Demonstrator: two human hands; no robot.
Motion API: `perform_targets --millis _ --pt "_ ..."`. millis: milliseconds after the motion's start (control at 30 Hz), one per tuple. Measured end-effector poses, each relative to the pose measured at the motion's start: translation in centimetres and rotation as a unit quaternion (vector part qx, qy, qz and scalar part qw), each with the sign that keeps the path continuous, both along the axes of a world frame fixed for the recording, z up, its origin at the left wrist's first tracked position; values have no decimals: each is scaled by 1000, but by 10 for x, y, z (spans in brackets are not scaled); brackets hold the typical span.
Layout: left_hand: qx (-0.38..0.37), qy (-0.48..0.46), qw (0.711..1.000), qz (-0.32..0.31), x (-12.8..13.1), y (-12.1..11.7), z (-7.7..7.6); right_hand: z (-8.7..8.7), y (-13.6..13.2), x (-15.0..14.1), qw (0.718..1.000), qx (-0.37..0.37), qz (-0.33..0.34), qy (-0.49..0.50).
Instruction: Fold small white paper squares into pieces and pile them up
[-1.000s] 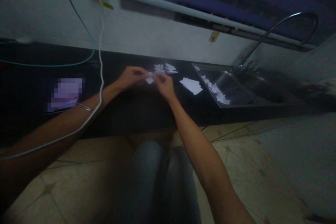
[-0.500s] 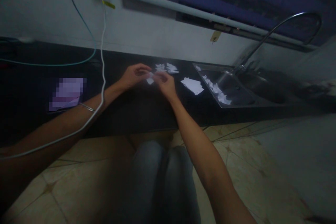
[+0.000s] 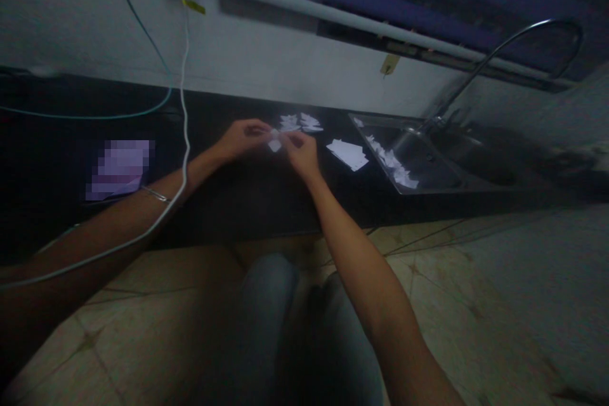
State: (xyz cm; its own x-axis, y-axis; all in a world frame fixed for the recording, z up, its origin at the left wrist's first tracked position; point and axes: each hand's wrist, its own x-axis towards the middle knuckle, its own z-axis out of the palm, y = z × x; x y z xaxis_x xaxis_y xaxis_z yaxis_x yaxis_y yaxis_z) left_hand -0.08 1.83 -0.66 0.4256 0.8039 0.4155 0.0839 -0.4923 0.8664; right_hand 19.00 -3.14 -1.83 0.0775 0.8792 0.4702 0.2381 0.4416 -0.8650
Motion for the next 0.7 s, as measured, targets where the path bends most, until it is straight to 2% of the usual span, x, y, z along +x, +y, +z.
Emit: perform_targets --millis 100,200,533,700 --pt "-10 26 1000 -5 -3 -3 3 1 0 0 1000 0 -3 3" --pt "-4 13 1000 -3 -3 -5 5 1 -1 0 1000 -6 0 18" --pt "17 20 1000 -7 -2 -7 5 1 -1 0 999 11 9 43" --pt "1 36 999 -3 -3 -8 5 2 1 0 999 7 7 46"
